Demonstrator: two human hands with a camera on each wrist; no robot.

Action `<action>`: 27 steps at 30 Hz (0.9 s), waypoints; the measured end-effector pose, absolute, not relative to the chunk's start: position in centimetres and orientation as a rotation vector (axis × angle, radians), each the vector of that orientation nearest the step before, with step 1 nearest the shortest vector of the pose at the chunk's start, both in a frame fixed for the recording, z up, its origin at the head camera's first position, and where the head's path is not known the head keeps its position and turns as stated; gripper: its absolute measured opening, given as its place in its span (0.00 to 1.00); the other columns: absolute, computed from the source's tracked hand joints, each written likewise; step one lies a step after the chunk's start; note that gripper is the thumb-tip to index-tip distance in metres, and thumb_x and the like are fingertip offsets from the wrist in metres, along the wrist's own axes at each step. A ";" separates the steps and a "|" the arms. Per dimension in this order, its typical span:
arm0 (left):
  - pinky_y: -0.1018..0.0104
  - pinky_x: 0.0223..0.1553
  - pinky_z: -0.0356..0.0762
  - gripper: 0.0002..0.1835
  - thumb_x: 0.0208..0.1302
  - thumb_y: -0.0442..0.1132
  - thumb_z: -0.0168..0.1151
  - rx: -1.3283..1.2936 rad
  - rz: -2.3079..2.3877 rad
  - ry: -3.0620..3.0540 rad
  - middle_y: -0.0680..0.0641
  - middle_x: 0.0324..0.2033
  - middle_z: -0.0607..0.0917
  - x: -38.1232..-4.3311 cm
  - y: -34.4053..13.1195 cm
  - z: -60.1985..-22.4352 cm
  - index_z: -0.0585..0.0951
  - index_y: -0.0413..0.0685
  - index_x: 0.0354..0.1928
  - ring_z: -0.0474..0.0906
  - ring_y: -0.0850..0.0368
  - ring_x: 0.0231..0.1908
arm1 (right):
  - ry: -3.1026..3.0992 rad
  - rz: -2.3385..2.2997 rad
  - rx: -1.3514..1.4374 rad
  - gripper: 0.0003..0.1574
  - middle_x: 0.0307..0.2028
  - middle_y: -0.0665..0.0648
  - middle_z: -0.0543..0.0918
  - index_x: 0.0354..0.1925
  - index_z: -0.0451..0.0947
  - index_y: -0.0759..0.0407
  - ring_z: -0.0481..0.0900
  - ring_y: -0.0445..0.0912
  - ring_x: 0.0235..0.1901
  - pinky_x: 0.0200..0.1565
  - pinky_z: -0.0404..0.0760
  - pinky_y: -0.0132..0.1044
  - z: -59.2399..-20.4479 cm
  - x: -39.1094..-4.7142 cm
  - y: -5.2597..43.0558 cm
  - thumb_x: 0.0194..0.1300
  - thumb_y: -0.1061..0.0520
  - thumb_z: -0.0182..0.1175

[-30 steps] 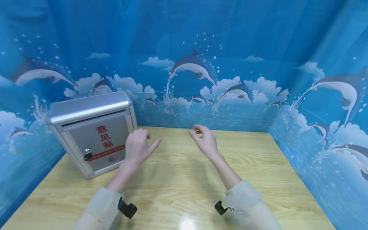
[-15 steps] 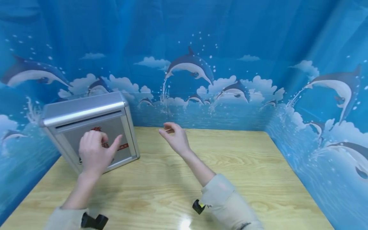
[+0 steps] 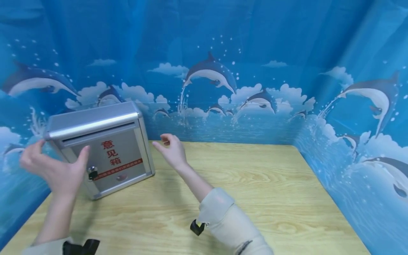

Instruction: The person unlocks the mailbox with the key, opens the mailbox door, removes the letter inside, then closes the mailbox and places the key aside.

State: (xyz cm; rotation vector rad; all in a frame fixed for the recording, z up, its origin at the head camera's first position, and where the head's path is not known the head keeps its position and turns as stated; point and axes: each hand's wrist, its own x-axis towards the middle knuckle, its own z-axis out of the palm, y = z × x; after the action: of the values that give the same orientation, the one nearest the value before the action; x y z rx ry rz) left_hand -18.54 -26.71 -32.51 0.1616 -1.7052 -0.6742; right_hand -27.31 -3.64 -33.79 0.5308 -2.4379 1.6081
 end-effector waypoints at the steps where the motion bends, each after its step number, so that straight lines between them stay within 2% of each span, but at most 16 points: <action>1: 0.63 0.63 0.42 0.34 0.53 0.49 0.65 0.192 -0.728 -1.759 0.52 0.58 0.56 -18.4 -27.1 -32.5 0.60 0.44 0.56 0.50 0.53 0.60 | -2.455 1.586 0.521 0.26 0.44 0.56 0.78 0.52 0.75 0.61 0.76 0.48 0.45 0.45 0.74 0.31 -33.8 -27.4 -3.9 0.60 0.48 0.62; 4: 0.62 0.66 0.39 0.48 0.53 0.44 0.67 0.312 -0.993 -1.923 0.46 0.65 0.48 -18.2 -28.2 -32.6 0.47 0.51 0.68 0.43 0.54 0.66 | -2.488 1.606 0.496 0.26 0.43 0.55 0.79 0.52 0.75 0.61 0.78 0.47 0.44 0.43 0.75 0.31 -34.0 -27.6 -4.6 0.61 0.48 0.62; 6: 0.60 0.66 0.38 0.55 0.55 0.44 0.67 0.423 -1.232 -1.999 0.46 0.68 0.42 -18.0 -29.0 -32.7 0.35 0.59 0.70 0.38 0.55 0.68 | -2.489 1.686 0.480 0.26 0.43 0.55 0.79 0.52 0.75 0.61 0.78 0.46 0.42 0.41 0.76 0.31 -34.1 -27.7 -5.0 0.61 0.48 0.62; 8: 0.55 0.66 0.35 0.56 0.57 0.47 0.64 0.530 -1.410 -2.058 0.48 0.70 0.36 -18.0 -29.8 -32.8 0.28 0.63 0.69 0.33 0.54 0.69 | -2.481 1.766 0.459 0.27 0.42 0.55 0.80 0.53 0.75 0.62 0.78 0.44 0.41 0.40 0.77 0.30 -34.1 -27.8 -5.5 0.60 0.47 0.62; 11: 0.49 0.66 0.36 0.56 0.59 0.51 0.61 0.604 -1.555 -2.135 0.47 0.71 0.31 -18.0 -30.9 -33.1 0.23 0.65 0.68 0.29 0.49 0.69 | -2.494 1.797 0.437 0.28 0.41 0.54 0.81 0.53 0.74 0.62 0.78 0.43 0.41 0.39 0.77 0.30 -34.0 -27.9 -6.3 0.60 0.46 0.62; 14: 0.46 0.65 0.36 0.56 0.60 0.52 0.60 0.613 -1.568 -2.211 0.40 0.70 0.31 -18.2 -31.7 -33.5 0.23 0.59 0.69 0.31 0.42 0.69 | -2.519 1.766 0.433 0.29 0.42 0.54 0.80 0.53 0.74 0.62 0.78 0.43 0.41 0.40 0.76 0.29 -33.9 -27.8 -7.1 0.59 0.47 0.63; 18: 0.45 0.65 0.37 0.53 0.61 0.52 0.59 0.538 -1.575 -2.261 0.34 0.70 0.37 -18.9 -32.1 -34.2 0.31 0.49 0.71 0.36 0.38 0.68 | -2.575 1.623 0.437 0.34 0.48 0.57 0.77 0.58 0.69 0.62 0.77 0.46 0.45 0.43 0.76 0.32 -33.6 -27.8 -8.0 0.59 0.46 0.63; 20: 0.46 0.65 0.37 0.51 0.61 0.51 0.59 0.487 -1.580 -2.275 0.34 0.70 0.40 -19.2 -32.3 -34.6 0.35 0.47 0.72 0.38 0.39 0.68 | -2.641 1.477 0.443 0.40 0.53 0.59 0.74 0.62 0.65 0.62 0.74 0.47 0.50 0.48 0.74 0.34 -33.4 -27.9 -8.3 0.59 0.44 0.62; 23: 0.49 0.66 0.39 0.48 0.60 0.50 0.60 0.448 -1.588 -2.265 0.35 0.69 0.46 -19.5 -32.2 -35.1 0.40 0.50 0.72 0.43 0.43 0.68 | -2.731 1.316 0.466 0.47 0.60 0.59 0.68 0.67 0.57 0.60 0.69 0.48 0.57 0.54 0.71 0.37 -33.6 -28.0 -8.7 0.59 0.40 0.61; 27: 0.55 0.67 0.41 0.47 0.60 0.50 0.60 0.524 -1.621 -2.213 0.39 0.70 0.49 -19.6 -31.8 -35.7 0.42 0.51 0.72 0.46 0.50 0.68 | -2.782 1.341 0.502 0.51 0.64 0.60 0.63 0.69 0.53 0.59 0.65 0.49 0.61 0.58 0.67 0.39 -34.4 -28.1 -9.3 0.58 0.38 0.61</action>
State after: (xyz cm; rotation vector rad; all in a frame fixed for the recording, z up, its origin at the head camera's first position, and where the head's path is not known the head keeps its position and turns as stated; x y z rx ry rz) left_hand -19.58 -31.81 -35.67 0.5243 -2.2133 -1.6207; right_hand -28.12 -9.29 -34.39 0.5022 -2.7821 1.3412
